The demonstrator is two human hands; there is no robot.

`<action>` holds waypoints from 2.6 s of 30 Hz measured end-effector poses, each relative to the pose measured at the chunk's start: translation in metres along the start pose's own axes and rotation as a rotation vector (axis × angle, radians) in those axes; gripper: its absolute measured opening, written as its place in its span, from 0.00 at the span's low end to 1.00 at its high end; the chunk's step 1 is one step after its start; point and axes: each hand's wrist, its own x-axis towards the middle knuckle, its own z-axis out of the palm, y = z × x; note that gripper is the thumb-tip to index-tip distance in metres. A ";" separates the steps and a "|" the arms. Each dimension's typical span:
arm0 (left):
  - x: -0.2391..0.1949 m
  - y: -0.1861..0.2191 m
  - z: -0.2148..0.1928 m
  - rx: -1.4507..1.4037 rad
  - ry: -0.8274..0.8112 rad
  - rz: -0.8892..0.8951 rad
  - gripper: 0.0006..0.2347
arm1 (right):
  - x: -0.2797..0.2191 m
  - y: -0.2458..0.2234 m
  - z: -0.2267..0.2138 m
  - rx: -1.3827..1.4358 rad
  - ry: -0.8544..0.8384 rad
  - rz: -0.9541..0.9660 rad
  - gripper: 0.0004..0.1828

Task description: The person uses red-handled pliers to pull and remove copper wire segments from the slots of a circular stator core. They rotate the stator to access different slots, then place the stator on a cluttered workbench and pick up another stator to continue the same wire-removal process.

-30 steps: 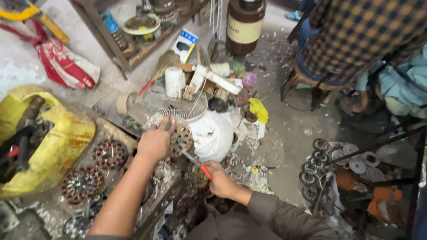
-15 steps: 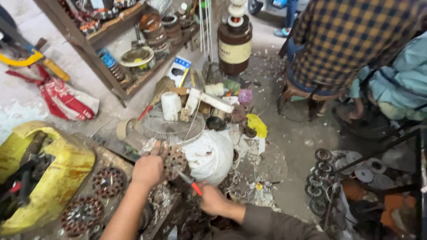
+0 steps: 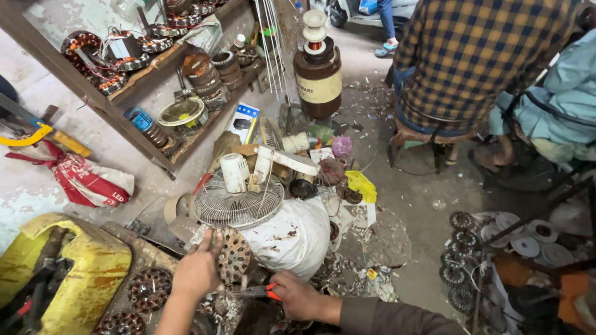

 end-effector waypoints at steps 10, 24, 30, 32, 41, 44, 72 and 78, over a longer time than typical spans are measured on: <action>-0.009 0.002 0.026 -0.281 0.275 0.049 0.38 | -0.142 0.066 -0.047 0.349 -0.324 0.325 0.09; -0.058 0.057 0.076 -0.366 0.885 -0.069 0.24 | -0.162 0.076 -0.082 -0.020 -0.901 1.025 0.20; -0.033 0.100 0.096 -0.272 0.923 -0.133 0.19 | -0.151 0.051 -0.106 -0.123 -1.017 0.976 0.17; -0.026 0.107 0.093 -0.177 0.990 -0.167 0.16 | -0.148 0.049 -0.116 -0.186 -1.145 0.789 0.20; -0.034 0.111 0.094 -0.371 1.089 -0.022 0.06 | -0.126 0.036 -0.136 -0.107 -0.999 1.148 0.26; -0.040 0.121 0.115 -0.449 0.988 0.045 0.04 | -0.123 0.037 -0.134 -0.201 -0.997 1.216 0.25; -0.057 0.044 0.083 -0.671 1.001 -0.473 0.14 | -0.138 0.039 -0.142 -0.174 -0.964 1.170 0.27; -0.051 0.040 0.100 -0.795 0.904 -0.559 0.04 | -0.125 0.034 -0.138 -0.121 -0.960 1.135 0.27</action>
